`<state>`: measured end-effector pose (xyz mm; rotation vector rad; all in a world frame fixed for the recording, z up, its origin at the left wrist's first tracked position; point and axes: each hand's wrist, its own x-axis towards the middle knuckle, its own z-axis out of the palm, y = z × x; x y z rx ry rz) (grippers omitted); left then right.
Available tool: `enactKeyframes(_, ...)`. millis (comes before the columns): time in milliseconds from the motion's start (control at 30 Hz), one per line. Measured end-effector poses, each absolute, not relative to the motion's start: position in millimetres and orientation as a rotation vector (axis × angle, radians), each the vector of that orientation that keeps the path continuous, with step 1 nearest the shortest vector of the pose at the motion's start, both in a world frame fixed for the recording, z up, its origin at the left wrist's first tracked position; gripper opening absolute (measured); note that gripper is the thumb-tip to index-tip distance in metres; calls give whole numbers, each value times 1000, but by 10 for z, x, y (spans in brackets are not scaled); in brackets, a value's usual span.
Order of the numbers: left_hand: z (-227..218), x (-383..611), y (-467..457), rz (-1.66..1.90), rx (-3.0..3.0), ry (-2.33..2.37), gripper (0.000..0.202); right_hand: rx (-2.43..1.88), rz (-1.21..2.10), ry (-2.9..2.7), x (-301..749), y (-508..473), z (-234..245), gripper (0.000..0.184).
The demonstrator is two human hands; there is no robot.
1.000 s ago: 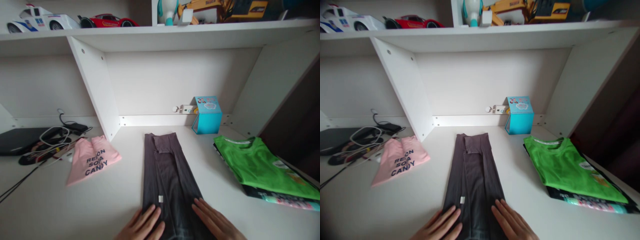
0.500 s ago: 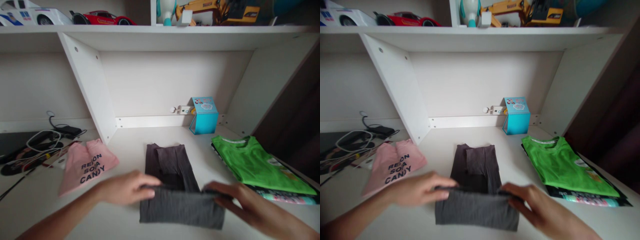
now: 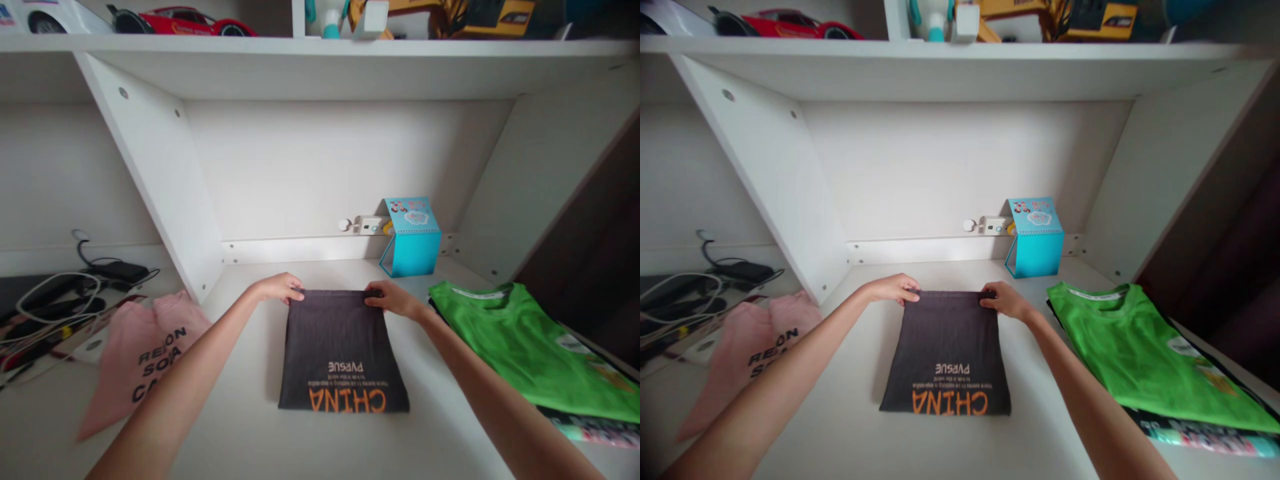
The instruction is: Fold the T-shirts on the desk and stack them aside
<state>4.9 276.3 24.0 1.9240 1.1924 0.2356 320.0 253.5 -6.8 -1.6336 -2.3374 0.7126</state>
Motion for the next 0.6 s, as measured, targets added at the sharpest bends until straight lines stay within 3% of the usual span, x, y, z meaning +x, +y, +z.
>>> enactKeyframes(100, 97, 70, 2867, 240, 2041, 1335, 14, -1721, 586, -2319, 3162, 2601, -157, 27)
enactKeyframes(333, -49, 184, 2805, 254, 2199, 1437, 13, -1803, 494, -2289, 3079, 2575, -234, 26)
enactKeyframes(600, 1002, 207, 2429, 692, 2371, 1281, 23, -1497, 122, -1995, 3273, 2044, 799, 16)
